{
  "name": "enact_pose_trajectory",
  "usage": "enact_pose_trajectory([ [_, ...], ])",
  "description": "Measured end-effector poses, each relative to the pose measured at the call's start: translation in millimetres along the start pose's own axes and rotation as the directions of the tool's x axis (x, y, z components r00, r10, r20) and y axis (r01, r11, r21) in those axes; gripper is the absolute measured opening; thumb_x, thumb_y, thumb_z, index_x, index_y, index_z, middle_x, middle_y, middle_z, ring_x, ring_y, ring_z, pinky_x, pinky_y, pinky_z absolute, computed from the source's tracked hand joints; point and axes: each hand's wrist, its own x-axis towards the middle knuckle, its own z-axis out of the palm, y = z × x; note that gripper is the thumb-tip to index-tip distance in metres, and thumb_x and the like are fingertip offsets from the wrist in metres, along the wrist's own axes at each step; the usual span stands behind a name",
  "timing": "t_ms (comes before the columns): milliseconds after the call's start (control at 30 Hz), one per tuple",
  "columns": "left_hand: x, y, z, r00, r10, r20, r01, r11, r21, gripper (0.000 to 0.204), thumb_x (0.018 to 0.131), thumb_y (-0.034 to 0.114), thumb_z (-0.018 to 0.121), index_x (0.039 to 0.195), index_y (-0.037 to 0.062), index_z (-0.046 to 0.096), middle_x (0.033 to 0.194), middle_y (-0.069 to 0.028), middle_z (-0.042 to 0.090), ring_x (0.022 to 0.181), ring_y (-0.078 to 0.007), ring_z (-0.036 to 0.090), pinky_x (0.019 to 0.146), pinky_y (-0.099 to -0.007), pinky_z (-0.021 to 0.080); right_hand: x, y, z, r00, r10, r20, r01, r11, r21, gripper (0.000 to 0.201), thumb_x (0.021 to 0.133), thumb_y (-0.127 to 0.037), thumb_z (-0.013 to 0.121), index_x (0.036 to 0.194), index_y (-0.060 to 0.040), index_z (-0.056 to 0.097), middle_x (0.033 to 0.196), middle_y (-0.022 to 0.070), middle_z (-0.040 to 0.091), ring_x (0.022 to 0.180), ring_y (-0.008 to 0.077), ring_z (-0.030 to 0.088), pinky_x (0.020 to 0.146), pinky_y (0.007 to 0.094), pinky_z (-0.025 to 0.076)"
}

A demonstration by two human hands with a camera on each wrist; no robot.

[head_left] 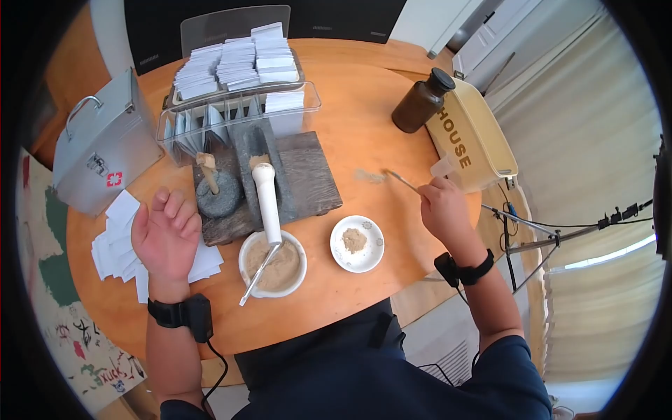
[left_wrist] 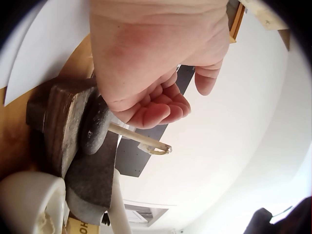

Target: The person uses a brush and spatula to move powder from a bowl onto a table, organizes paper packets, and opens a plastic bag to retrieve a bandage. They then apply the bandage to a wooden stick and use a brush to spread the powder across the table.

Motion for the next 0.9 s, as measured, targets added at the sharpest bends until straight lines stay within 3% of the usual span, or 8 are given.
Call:
enact_pose_trajectory([
  [167,2.2,-2.2,1.8,1.0,-0.019,0.004,0.019,1.0,0.001,0.028,0.095,0.028,0.051,0.105,0.0028,0.051,0.087,-0.0058,0.044,0.075,-0.0173,0.041,0.066,-0.0299,0.036,-7.0,-2.9,2.4,0.997,0.081,-0.017,-0.08,0.996,0.037,0.009,0.072,-0.001,0.059,0.074,-0.0019,0.067,0.072,0.0126,0.057,0.073,0.0303,0.059,0.064,0.0393,0.049],
  [233,1.2,-0.5,-0.1,1.0,-0.016,0.01,0.016,1.0,0.004,0.027,0.094,0.028,0.052,0.105,0.0031,0.05,0.087,-0.006,0.044,0.075,-0.0173,0.041,0.066,-0.03,0.036,-6.8,-11.7,-1.0,0.996,0.081,0.03,-0.084,0.987,0.134,0.009,0.073,-0.002,0.058,0.074,-0.0013,0.067,0.072,0.0139,0.058,0.069,0.0327,0.059,0.062,0.0411,0.05],
  [367,0.3,-1.3,2.0,1.0,-0.013,-0.001,0.013,1.0,-0.007,0.026,0.094,0.027,0.052,0.104,0.0032,0.05,0.087,-0.0062,0.043,0.075,-0.0174,0.041,0.066,-0.0302,0.036,4.7,-3.1,4.5,0.995,0.088,-0.044,-0.085,0.995,0.06,0.009,0.074,-0.002,0.058,0.074,-0.0014,0.067,0.071,0.0153,0.059,0.066,0.0339,0.059,0.062,0.0421,0.05],
  [567,-0.2,1.0,-0.6,1.0,-0.005,0.009,0.005,1.0,-0.012,0.026,0.094,0.027,0.051,0.104,0.003,0.049,0.087,-0.0064,0.043,0.076,-0.0176,0.041,0.066,-0.0302,0.036,-5.6,-14.6,5.2,0.985,0.155,0.072,-0.164,0.977,0.138,0.009,0.072,-0.003,0.059,0.074,-0.0007,0.067,0.072,0.0166,0.06,0.066,0.034,0.06,0.061,0.0422,0.05],
  [633,0.8,1.1,0.8,1.0,-0.008,0.005,0.008,1.0,-0.012,0.026,0.094,0.027,0.051,0.104,0.0032,0.049,0.087,-0.0063,0.043,0.075,-0.0176,0.041,0.066,-0.0302,0.036,-13.3,-14.1,0.2,0.958,0.276,0.076,-0.283,0.954,0.1,0.01,0.071,-0.003,0.059,0.075,-0.0007,0.067,0.073,0.0164,0.06,0.065,0.0337,0.06,0.06,0.0417,0.05],
  [900,2.3,-3.3,7.1,1.0,-0.001,-0.031,0.001,1.0,0.001,0.022,0.095,0.023,0.05,0.101,0.0024,0.047,0.084,-0.0047,0.039,0.073,-0.0157,0.038,0.063,-0.0281,0.034,-19.9,-37.7,-4.4,0.952,0.281,0.119,-0.302,0.923,0.24,0.01,0.07,-0.005,0.061,0.075,0.0003,0.067,0.076,0.0162,0.062,0.065,0.0318,0.062,0.062,0.038,0.052],
])
